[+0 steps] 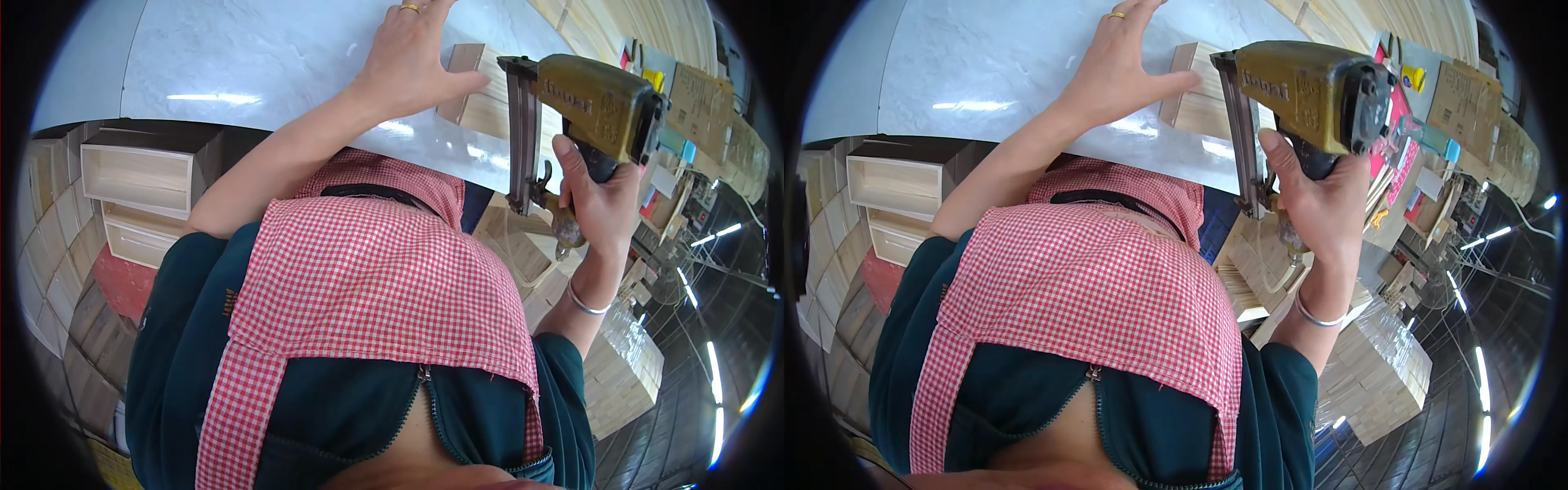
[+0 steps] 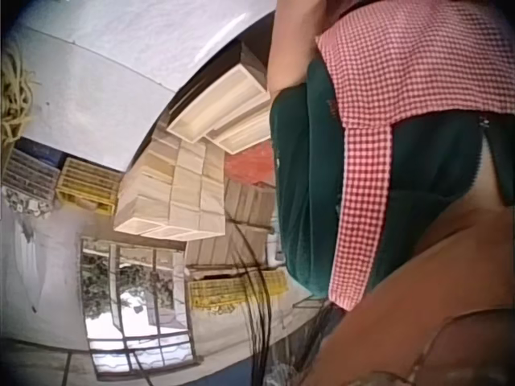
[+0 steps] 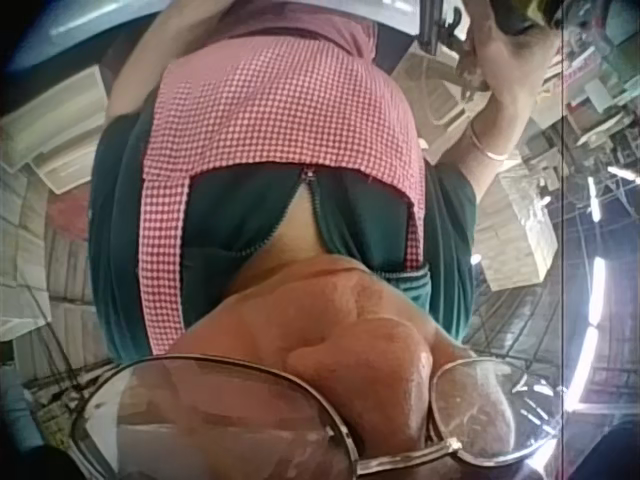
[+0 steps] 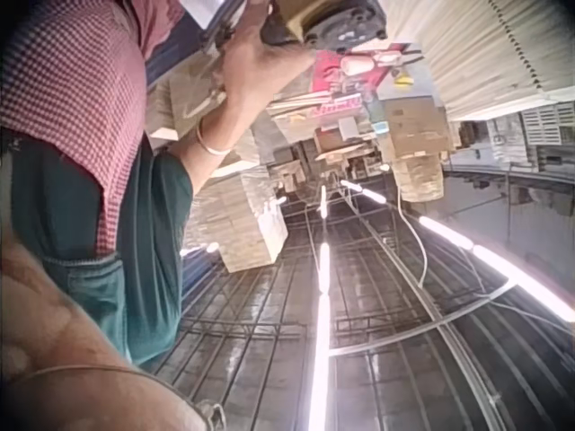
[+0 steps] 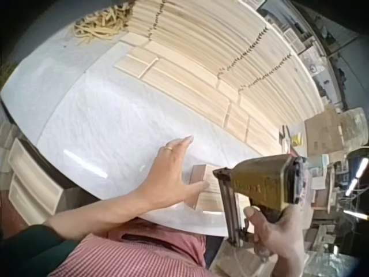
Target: Assembling wooden boxes by applying glue to wooden planks and fastening them together using a pneumatic nail gun.
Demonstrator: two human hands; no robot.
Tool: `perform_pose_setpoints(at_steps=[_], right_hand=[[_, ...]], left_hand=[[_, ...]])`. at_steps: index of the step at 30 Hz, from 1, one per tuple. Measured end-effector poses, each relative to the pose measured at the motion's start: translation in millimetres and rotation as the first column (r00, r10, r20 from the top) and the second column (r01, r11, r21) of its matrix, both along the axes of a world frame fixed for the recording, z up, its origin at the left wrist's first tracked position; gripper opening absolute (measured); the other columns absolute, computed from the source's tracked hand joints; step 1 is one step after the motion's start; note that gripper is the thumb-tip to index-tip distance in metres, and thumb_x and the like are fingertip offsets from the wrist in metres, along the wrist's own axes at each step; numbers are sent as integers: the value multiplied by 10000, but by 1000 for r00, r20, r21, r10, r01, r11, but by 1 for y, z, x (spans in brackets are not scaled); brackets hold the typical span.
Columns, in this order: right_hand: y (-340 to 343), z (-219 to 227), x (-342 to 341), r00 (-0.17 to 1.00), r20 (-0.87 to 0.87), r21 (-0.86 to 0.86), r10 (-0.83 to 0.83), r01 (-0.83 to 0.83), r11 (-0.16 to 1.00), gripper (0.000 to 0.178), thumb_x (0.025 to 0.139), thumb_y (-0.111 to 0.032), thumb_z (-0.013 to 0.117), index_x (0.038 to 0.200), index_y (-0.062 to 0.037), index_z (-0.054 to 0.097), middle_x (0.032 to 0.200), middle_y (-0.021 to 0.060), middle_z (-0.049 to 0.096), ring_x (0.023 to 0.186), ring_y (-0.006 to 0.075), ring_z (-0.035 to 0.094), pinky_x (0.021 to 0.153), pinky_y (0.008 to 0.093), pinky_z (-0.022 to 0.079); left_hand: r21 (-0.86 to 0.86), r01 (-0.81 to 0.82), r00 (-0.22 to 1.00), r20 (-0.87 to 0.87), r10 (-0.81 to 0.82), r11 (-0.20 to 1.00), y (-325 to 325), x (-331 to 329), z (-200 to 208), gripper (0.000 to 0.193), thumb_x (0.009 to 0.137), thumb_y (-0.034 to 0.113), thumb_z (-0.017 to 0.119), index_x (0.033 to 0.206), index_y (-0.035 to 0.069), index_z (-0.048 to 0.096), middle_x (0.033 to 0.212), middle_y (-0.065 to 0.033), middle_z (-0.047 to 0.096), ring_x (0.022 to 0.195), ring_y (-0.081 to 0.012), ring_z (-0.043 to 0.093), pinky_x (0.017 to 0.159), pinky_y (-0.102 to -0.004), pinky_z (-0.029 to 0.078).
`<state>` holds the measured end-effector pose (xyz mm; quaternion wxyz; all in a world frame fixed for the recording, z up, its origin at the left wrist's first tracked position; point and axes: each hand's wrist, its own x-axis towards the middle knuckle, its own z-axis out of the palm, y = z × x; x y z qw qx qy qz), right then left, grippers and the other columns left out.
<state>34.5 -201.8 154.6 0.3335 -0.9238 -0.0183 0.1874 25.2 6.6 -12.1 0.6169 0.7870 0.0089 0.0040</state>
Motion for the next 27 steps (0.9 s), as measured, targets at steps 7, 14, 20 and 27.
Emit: perform_pose_setpoints(at_steps=[7, 14, 20, 27], right_hand=[[0, -4, 17, 1000, -14, -37, 26, -26, 999, 308, 851, -174, 843, 1034, 21, 690, 625, 38, 635, 409, 98, 488, 387, 225, 349], [-4, -5, 20, 999, -37, -28, 28, -29, 999, 312, 849, -176, 846, 1032, 22, 691, 610, 33, 628, 404, 95, 484, 386, 223, 343], [-5, -3, 25, 998, -62, -72, 22, -27, 997, 270, 853, -171, 839, 988, 17, 701, 585, 28, 612, 397, 90, 476, 385, 222, 340], [-41, 4, 28, 994, 86, -82, -73, 80, 993, 215, 871, -165, 816, 923, 10, 702, 559, 15, 587, 391, 85, 467, 380, 227, 347]], left_hand=[[165, -28, 999, 35, 23, 986, -2, -1, -1, 969, 789, 396, 797, 1506, -58, 331, 1405, -300, 436, 1264, -427, 465, 1099, -484, 380], [273, -26, 993, 122, -7, 962, -7, -1, -3, 860, 760, 387, 824, 1396, -25, 415, 1378, -267, 479, 1258, -401, 481, 1105, -488, 371], [384, -36, 975, 217, -53, 922, -11, -3, -1, 752, 731, 378, 850, 1285, 9, 500, 1350, -235, 522, 1253, -375, 497, 1111, -492, 362], [484, -50, 928, 347, -139, 874, -16, -10, 1, 627, 697, 367, 880, 1156, 47, 598, 1318, -198, 572, 1246, -345, 516, 1118, -497, 351]])
